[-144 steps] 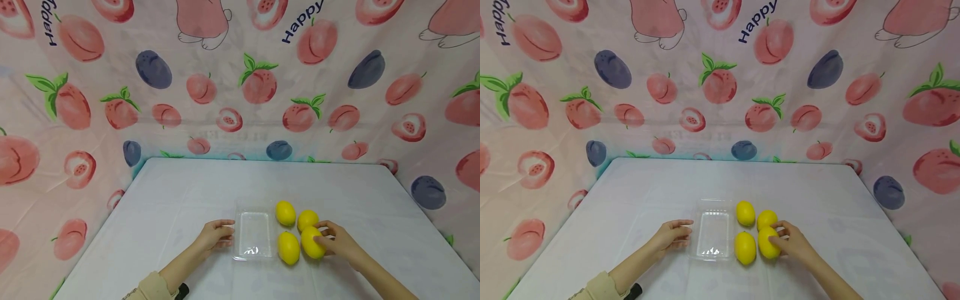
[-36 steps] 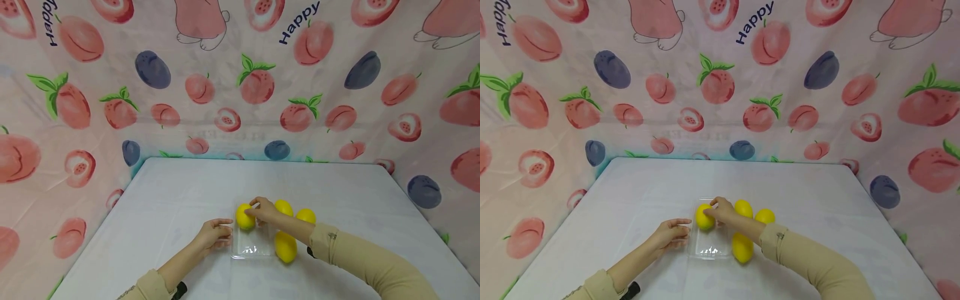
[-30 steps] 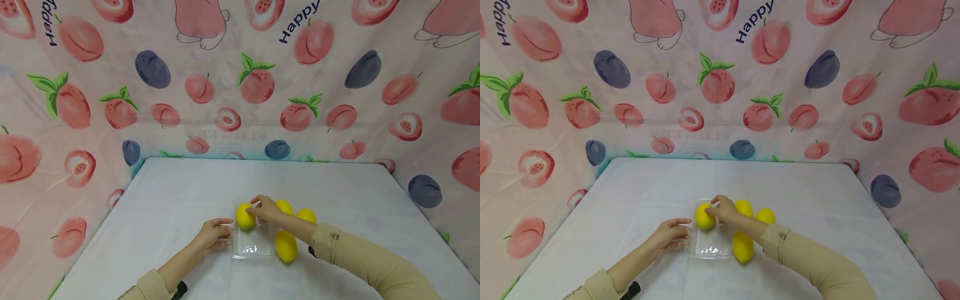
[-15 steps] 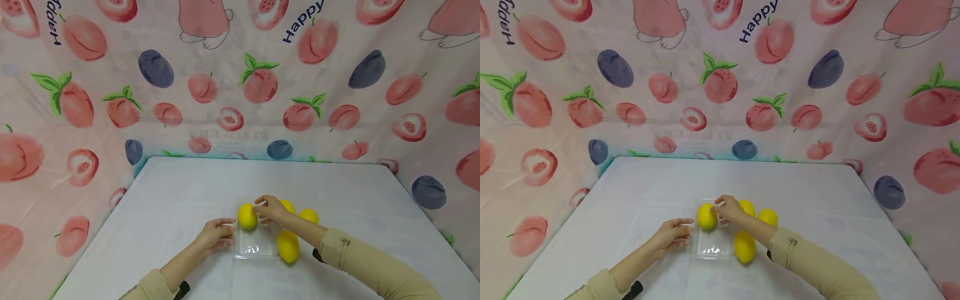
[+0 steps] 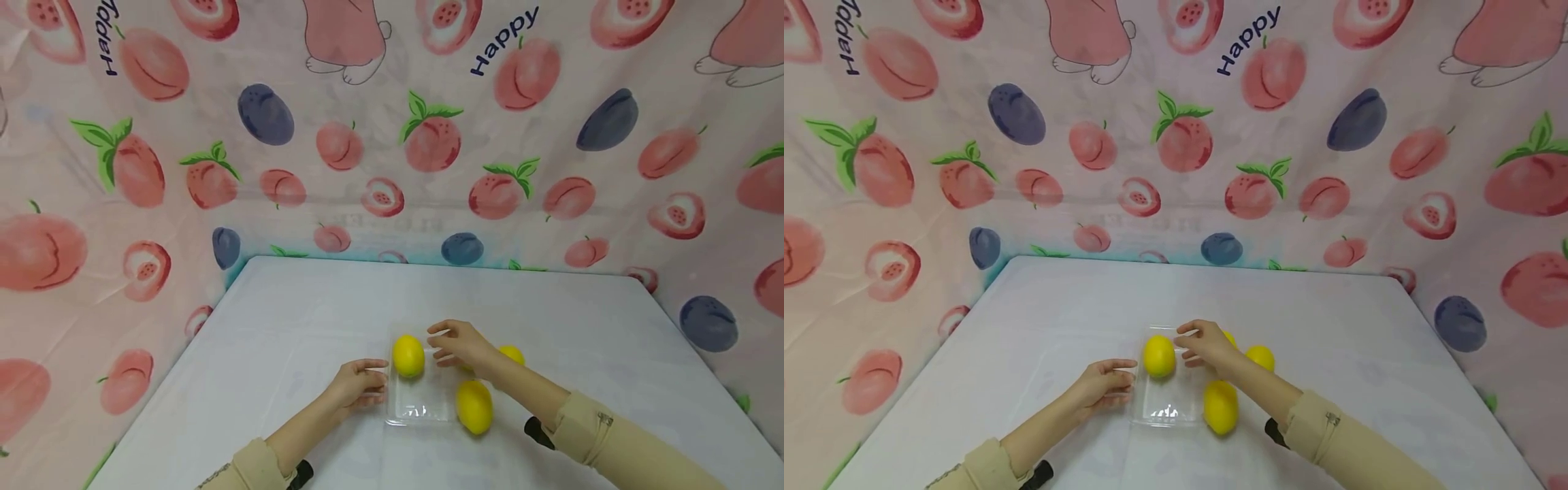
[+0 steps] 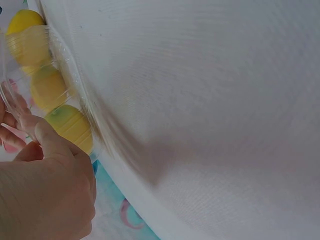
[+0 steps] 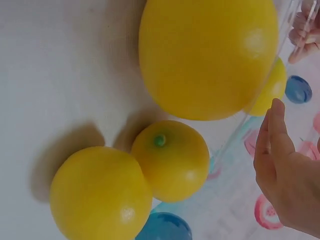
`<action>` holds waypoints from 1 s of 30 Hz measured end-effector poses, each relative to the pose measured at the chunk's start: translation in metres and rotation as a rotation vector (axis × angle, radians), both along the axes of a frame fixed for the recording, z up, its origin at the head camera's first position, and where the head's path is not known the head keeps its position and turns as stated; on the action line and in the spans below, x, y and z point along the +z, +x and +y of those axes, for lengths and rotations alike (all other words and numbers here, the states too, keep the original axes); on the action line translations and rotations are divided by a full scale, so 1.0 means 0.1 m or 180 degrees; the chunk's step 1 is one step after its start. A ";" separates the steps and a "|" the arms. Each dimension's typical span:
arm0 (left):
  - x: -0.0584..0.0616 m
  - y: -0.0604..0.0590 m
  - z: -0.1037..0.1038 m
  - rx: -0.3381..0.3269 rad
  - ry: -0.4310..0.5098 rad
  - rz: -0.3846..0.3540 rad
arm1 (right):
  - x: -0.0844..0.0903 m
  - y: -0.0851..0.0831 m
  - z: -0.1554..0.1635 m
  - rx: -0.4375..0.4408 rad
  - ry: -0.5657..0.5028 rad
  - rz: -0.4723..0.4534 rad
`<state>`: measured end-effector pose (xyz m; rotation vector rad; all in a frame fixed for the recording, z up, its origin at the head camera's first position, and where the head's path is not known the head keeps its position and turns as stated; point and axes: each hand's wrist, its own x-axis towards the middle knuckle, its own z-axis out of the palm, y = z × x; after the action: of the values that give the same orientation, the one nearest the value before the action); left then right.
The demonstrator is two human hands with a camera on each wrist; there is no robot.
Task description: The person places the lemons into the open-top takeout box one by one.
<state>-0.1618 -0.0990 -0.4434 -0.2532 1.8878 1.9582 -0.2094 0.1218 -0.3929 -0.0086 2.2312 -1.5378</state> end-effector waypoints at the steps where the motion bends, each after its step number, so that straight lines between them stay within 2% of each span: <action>1: 0.00 0.00 0.00 -0.0009 0.0001 0.0003 | 0.01 0.01 0.02 0.0012 -0.0011 0.0016; 11: -0.03 0.01 0.02 0.0011 -0.0004 0.0003 | 0.07 0.14 0.25 0.0056 -0.0128 0.0235; 17: 0.00 0.03 0.02 0.0014 -0.0008 0.0021 | 0.12 0.23 0.43 0.0199 0.0053 0.0492; 23: 0.01 0.02 0.01 0.0018 -0.0008 -0.0007 | 0.13 0.35 0.59 0.0069 0.0391 0.0507; 30: 0.01 0.01 0.03 0.0032 0.0010 -0.0015 | 0.05 0.45 0.79 0.0142 0.0310 0.0549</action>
<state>-0.1610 -0.0964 -0.4426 -0.2666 1.8840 1.9651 -0.1648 0.2003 -0.3875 -0.1668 2.4204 -1.4525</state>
